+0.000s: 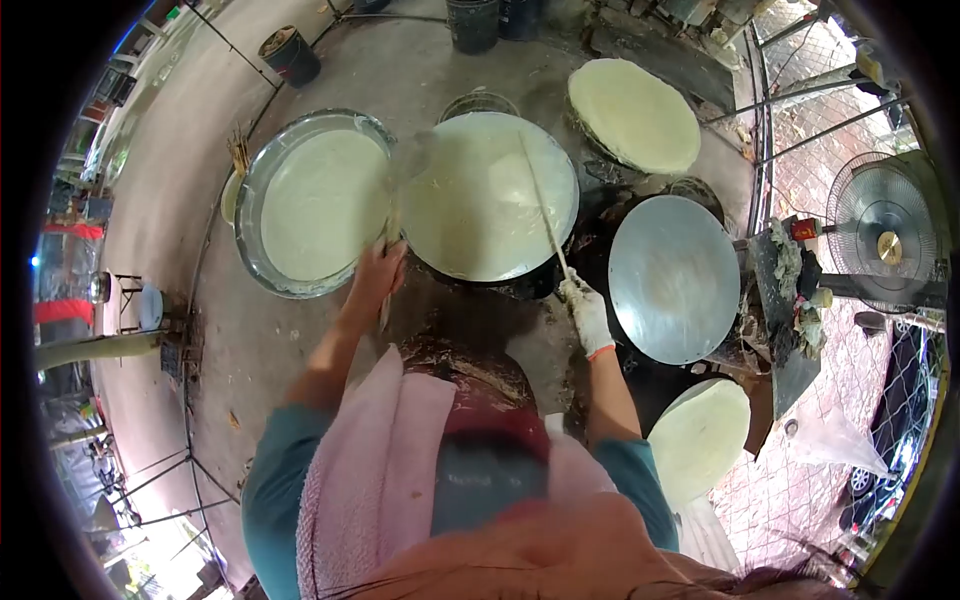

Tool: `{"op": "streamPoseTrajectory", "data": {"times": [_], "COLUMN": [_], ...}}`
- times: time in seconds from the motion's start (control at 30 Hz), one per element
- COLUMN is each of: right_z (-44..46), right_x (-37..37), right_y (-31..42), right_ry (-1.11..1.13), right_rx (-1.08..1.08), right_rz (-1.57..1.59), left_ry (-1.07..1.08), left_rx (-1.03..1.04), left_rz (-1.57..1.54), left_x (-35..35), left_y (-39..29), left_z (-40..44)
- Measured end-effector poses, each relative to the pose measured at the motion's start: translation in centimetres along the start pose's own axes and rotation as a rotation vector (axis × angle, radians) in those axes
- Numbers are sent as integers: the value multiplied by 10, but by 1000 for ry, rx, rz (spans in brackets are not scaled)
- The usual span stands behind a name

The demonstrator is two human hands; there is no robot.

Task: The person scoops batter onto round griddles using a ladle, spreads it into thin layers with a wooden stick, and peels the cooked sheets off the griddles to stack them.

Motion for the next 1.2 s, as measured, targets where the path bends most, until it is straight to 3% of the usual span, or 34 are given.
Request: {"op": "streamPoseTrajectory", "data": {"times": [0.07, 0.17, 0.27, 0.37, 0.47, 0.6, 0.73, 0.77, 0.87, 0.9, 1.0, 1.07, 1.13, 1.17, 1.2], "right_z": [-1, -25, -69, -87, -70, -54, -63, -56, -72, -73, -90, -64, -78, -84, -92], "right_x": [5, 20, 34, 91, 163, 166, 197, 212, 216, 198, 175, 155, 168, 157, 142], "right_y": [-18, -30, -33, -62, -102, -78, -80, -74, -35, -38, -4, -76, -78, -82, -90], "right_ry": [103, 77, -184, -299, -184, -342, -303, -216, -137, -168, -365, -297, -128, -164, -254], "right_rx": [118, 86, -63, -25, 262, -56, 329, 243, 256, 240, 34, -46, 17, 5, -59], "right_rz": [-152, -209, 83, 25, 228, 252, 84, 162, 226, 209, 75, -215, -220, -332, 79], "left_ry": [146, 341, 477, 576, 556, 459, 469, 523, 612, 1258, 1262, 1228, 1020, 919, 1110], "left_rx": [52, 7, -100, -195, -340, -503, -632, -609, -699, -658, -549, -394, -352, -338, -446], "left_rz": [-29, -87, -313, -186, -335, -570, -735, -747, -1092, -1421, -1505, -986, -845, -765, -1070], "left_x": [9, 42, 75, 82, 76, 48, 50, 54, 38, 22, -28, -27, -24, -23, -7], "left_y": [10, 13, 5, 10, 39, 35, 37, 37, 14, -15, 13, 1, -14, -21, -55], "left_z": [54, 130, 160, 153, 133, 107, 96, 95, 96, 86, 96, 89, 102, 107, 83]}}
Point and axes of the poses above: each hand's wrist, its own z-axis towards the middle knuckle, its own x-axis out of the palm, y = z × x, the point moved 6 cm from there along z, towards the middle knuckle, and after that the axes turned 7 degrees about y, right-handed, at the moved point
